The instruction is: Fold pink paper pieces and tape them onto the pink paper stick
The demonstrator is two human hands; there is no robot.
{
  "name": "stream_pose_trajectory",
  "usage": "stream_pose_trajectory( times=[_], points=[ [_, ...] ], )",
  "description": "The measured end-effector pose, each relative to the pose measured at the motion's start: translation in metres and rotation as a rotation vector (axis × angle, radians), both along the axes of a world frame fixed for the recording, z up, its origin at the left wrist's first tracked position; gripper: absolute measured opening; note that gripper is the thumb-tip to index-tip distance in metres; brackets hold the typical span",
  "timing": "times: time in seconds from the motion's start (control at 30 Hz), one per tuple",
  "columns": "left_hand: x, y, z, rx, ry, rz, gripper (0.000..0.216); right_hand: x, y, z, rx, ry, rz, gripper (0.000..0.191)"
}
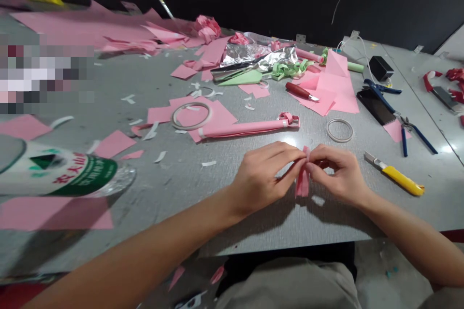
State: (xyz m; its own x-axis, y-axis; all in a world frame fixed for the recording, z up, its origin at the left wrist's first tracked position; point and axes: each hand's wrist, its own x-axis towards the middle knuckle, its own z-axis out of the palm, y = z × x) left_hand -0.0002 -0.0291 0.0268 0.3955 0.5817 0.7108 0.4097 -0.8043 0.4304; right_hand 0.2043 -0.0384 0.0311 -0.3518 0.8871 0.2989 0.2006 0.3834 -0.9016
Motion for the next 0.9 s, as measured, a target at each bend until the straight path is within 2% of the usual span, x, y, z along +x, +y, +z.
stream_pose_trajectory(
  times=[0.4, 0.9],
  points=[
    [-0.0001, 0.0045, 0.0014, -0.059, -0.016, -0.064, 0.011, 0.0020, -0.0006, 0.0026, 0.092, -0.037, 0.037, 0.015],
    [-0.0002, 0.0021, 0.0057, -0.211, -0.081, -0.104, 0.013, 0.0027, 0.0005, 0.0033, 0.016, 0.025, 0.090, 0.014]
  ],
)
